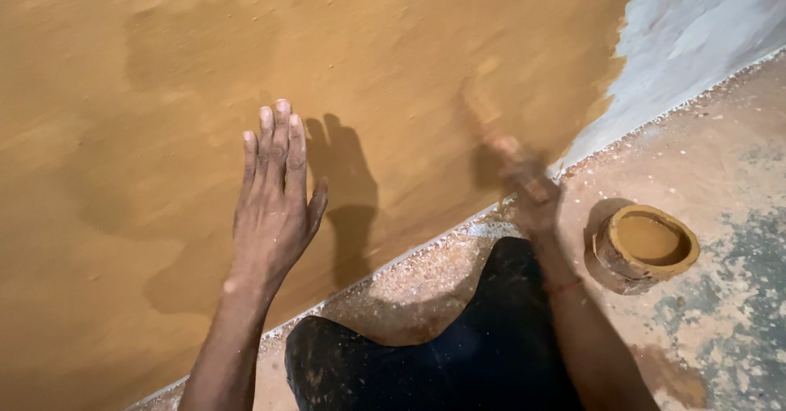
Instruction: The person paints a wall with a brownish-yellow paint using a brush. They repeatedly dip the brush into a small container and apply the paint in smooth strokes, covering the lower section of the wall.
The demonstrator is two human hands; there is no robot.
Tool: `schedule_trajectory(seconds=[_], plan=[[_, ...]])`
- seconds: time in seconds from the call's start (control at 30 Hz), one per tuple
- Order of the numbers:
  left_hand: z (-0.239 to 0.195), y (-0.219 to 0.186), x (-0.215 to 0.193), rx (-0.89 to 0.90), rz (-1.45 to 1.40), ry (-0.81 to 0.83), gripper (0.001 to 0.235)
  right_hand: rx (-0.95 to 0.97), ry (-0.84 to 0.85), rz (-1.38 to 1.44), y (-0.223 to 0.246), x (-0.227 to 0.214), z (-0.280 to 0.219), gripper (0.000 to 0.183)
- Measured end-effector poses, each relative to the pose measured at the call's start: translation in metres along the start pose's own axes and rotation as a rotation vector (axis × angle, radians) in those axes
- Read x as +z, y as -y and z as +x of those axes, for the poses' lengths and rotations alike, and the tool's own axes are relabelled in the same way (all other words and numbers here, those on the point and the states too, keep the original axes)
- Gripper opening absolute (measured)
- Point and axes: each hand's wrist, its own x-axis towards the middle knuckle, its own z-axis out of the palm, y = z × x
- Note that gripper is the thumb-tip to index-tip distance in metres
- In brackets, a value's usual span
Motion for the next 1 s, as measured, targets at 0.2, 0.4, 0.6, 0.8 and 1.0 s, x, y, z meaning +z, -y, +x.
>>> schedule_trajectory(seconds=[0.2, 0.4, 0.6, 0.8, 1.0], plan=[[0.008, -0.004, 0.002, 0.032, -0.016, -0.029, 0.085, -0.099, 0.633, 0.152, -0.007, 0.068, -0.068, 0.014], [0.005, -0.004, 0.005, 0.038, -0.022, -0.012, 0.085, -0.196, 0.328, -0.143, -0.011, 0.034, -0.029, 0.022], [0.0, -0.002, 0.013, 0.016, -0.023, 0.015, 0.084, -0.102, -0.367, -0.089, -0.003, -0.065, 0.012, 0.014], [0.006, -0.01, 0.027, 0.034, -0.041, 0.047, 0.084, -0.158, -0.286, -0.367, -0.024, -0.068, 0.019, 0.013], [0.019, -0.015, 0.033, 0.084, -0.063, 0.009, 0.084, 0.045, 0.336, -0.264, -0.032, -0.005, -0.055, 0.013]])
